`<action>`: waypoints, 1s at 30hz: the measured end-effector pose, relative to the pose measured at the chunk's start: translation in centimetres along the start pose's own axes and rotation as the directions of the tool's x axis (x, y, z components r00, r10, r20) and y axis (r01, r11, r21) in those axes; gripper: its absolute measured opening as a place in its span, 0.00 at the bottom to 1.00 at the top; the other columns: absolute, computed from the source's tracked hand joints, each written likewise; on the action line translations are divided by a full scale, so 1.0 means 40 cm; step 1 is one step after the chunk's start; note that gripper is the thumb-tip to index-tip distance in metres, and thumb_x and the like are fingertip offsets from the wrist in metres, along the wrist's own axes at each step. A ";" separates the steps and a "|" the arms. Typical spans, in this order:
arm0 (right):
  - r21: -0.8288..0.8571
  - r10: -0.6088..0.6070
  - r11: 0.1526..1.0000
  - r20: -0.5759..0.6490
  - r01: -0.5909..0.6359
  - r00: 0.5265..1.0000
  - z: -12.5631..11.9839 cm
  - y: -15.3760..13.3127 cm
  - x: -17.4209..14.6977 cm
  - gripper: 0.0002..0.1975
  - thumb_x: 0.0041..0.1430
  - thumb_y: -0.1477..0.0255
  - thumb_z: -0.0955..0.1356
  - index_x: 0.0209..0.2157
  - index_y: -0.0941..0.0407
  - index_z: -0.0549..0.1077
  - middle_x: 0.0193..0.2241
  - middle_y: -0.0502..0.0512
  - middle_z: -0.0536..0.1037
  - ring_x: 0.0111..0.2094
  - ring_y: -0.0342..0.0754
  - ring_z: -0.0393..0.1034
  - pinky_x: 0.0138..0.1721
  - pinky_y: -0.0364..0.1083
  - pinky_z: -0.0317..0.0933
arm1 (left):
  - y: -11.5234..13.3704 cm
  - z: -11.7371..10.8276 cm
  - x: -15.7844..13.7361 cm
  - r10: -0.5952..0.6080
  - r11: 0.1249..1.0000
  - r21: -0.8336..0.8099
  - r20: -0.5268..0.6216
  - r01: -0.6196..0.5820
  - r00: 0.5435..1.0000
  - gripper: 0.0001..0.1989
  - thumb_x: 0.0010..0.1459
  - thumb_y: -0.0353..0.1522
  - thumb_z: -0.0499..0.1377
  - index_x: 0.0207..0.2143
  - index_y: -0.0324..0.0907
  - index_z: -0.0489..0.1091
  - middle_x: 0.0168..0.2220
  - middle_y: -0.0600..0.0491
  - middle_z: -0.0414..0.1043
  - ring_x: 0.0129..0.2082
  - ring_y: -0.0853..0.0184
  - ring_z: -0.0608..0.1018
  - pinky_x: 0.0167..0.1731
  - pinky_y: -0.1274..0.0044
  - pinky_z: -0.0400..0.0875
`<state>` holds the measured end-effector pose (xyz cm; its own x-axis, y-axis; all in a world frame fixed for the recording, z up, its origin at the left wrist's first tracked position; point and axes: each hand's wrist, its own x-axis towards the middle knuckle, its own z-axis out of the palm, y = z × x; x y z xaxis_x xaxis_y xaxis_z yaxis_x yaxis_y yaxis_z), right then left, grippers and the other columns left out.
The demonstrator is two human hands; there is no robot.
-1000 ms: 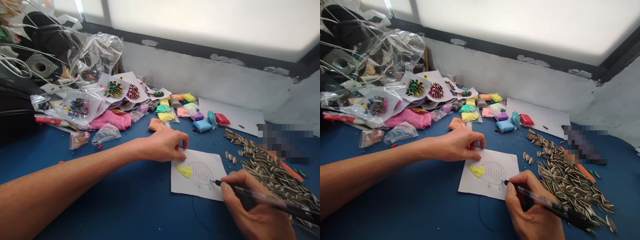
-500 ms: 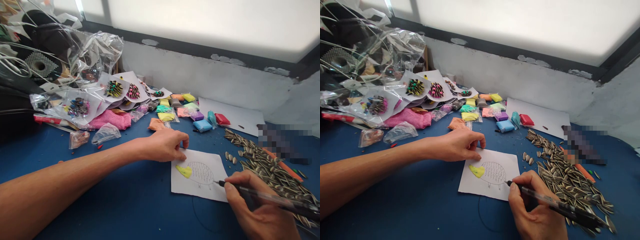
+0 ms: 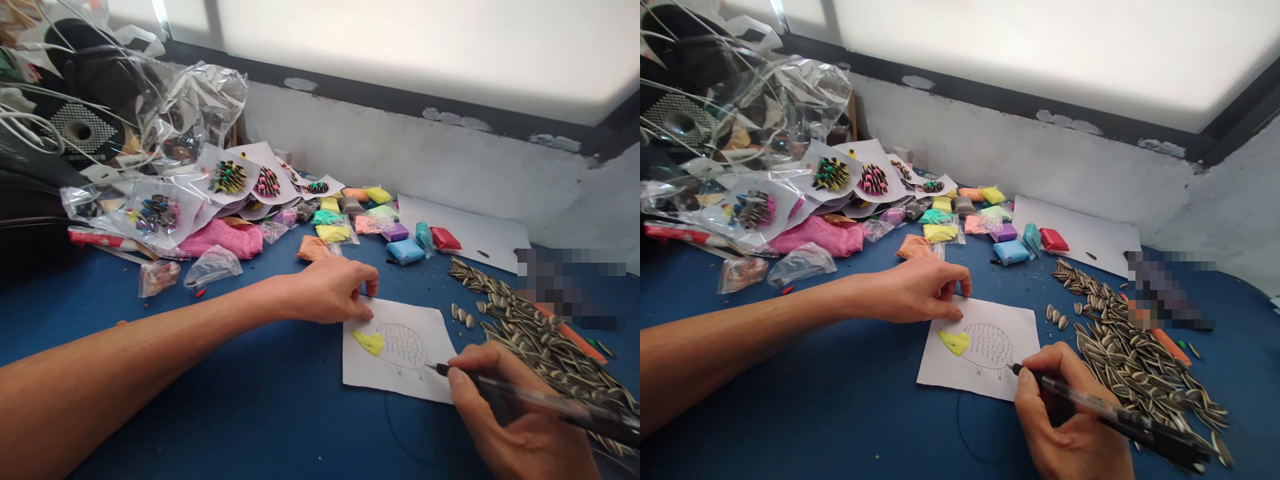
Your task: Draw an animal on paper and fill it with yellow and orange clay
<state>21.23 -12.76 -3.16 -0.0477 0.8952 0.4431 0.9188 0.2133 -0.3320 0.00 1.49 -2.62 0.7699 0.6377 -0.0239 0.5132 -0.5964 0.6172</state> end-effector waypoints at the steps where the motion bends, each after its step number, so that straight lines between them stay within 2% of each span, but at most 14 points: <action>1: 0.021 0.014 1.000 -0.011 -0.014 1.000 0.001 -0.003 -0.003 0.04 0.59 0.69 0.64 0.30 0.51 0.67 0.23 0.47 0.75 0.26 0.45 0.74 0.24 0.40 0.65 | -0.001 0.000 0.000 -0.002 1.000 0.001 -0.003 0.002 1.000 0.13 0.52 0.37 0.63 0.40 0.41 0.70 0.27 0.57 0.72 0.26 0.71 0.71 0.27 0.77 0.58; 4: 0.053 -0.001 0.999 -0.006 0.001 1.000 0.005 -0.010 -0.009 0.04 0.60 0.68 0.64 0.31 0.50 0.67 0.26 0.48 0.77 0.30 0.46 0.76 0.25 0.40 0.66 | -0.002 0.000 0.000 -0.006 1.000 0.008 0.001 0.006 1.000 0.14 0.52 0.37 0.63 0.40 0.41 0.70 0.27 0.57 0.72 0.27 0.70 0.71 0.28 0.77 0.57; 9: 0.016 -0.097 0.995 0.046 0.097 0.994 0.010 -0.011 -0.005 0.01 0.60 0.70 0.65 0.33 0.51 0.67 0.24 0.45 0.77 0.24 0.44 0.75 0.24 0.39 0.66 | 0.001 -0.001 0.000 -0.012 1.000 0.005 0.002 0.012 1.000 0.14 0.52 0.36 0.63 0.40 0.41 0.70 0.27 0.57 0.72 0.26 0.70 0.71 0.28 0.77 0.58; 13: 0.028 -0.102 0.994 0.046 0.101 0.994 0.010 -0.009 -0.004 0.01 0.60 0.70 0.65 0.33 0.51 0.67 0.21 0.44 0.75 0.21 0.43 0.73 0.22 0.39 0.65 | 0.001 -0.002 0.000 -0.011 1.000 0.007 0.007 0.011 1.000 0.14 0.52 0.37 0.63 0.40 0.41 0.70 0.27 0.57 0.72 0.26 0.70 0.72 0.28 0.77 0.58; 20: 0.020 -0.105 0.994 0.069 0.104 0.992 0.011 -0.006 0.001 0.01 0.59 0.69 0.66 0.33 0.50 0.68 0.24 0.46 0.78 0.24 0.45 0.76 0.23 0.39 0.66 | -0.001 0.000 0.002 -0.011 1.000 0.010 0.003 0.011 1.000 0.13 0.52 0.37 0.63 0.40 0.41 0.70 0.28 0.57 0.73 0.27 0.70 0.72 0.28 0.77 0.58; 30: 0.022 -0.093 0.996 0.056 0.092 0.994 0.013 -0.011 -0.001 0.04 0.59 0.69 0.65 0.30 0.51 0.68 0.22 0.45 0.76 0.22 0.43 0.74 0.22 0.39 0.65 | 0.000 -0.001 0.002 -0.006 1.000 0.007 0.005 0.006 1.000 0.13 0.52 0.36 0.63 0.40 0.41 0.70 0.27 0.58 0.72 0.26 0.70 0.72 0.28 0.77 0.58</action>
<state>20.64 -12.68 -3.47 -0.1547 0.8922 0.4244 0.9017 0.3030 -0.3084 0.06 1.55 -2.59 0.7690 0.6385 -0.0315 0.5203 -0.5964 0.6112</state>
